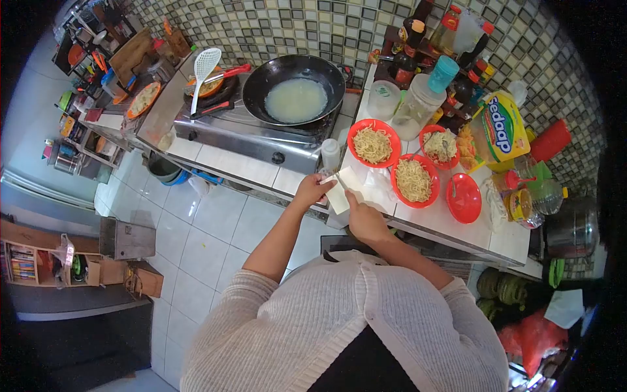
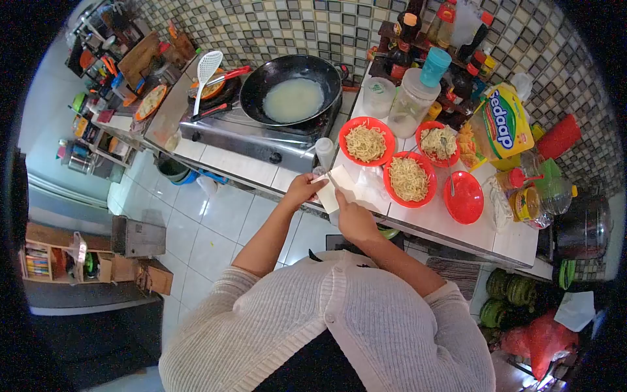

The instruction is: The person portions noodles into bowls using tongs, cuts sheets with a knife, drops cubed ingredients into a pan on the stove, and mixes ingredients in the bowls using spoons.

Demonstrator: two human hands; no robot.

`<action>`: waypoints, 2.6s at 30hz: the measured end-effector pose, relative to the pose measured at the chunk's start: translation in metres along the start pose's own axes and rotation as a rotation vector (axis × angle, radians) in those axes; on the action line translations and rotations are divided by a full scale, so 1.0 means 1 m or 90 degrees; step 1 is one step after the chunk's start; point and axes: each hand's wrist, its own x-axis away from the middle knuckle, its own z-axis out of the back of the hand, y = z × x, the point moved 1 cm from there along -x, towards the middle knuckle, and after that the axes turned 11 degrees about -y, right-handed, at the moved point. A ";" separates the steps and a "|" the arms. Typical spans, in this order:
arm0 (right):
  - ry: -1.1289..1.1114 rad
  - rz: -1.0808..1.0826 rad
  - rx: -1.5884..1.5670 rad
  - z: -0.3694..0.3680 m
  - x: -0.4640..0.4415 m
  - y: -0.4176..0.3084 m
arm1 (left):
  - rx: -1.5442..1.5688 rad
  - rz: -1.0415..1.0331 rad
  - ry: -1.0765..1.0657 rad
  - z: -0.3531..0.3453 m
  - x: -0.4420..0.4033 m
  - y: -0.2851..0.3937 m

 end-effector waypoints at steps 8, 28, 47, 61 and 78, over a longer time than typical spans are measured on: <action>-0.001 0.014 0.012 -0.009 0.039 0.009 | 0.020 0.002 0.031 -0.003 0.000 -0.003; -0.088 0.064 -0.623 0.024 0.082 0.052 | 0.027 -0.027 -0.047 -0.011 0.017 0.003; 0.076 0.257 -1.113 0.056 0.004 0.004 | 0.394 -0.288 0.080 -0.063 0.070 0.081; 0.175 0.265 -0.975 0.102 0.042 -0.006 | 0.281 -0.326 0.154 -0.053 0.077 0.099; 0.350 0.149 -0.386 0.085 0.047 -0.017 | 0.569 -0.139 -0.117 -0.088 0.103 0.105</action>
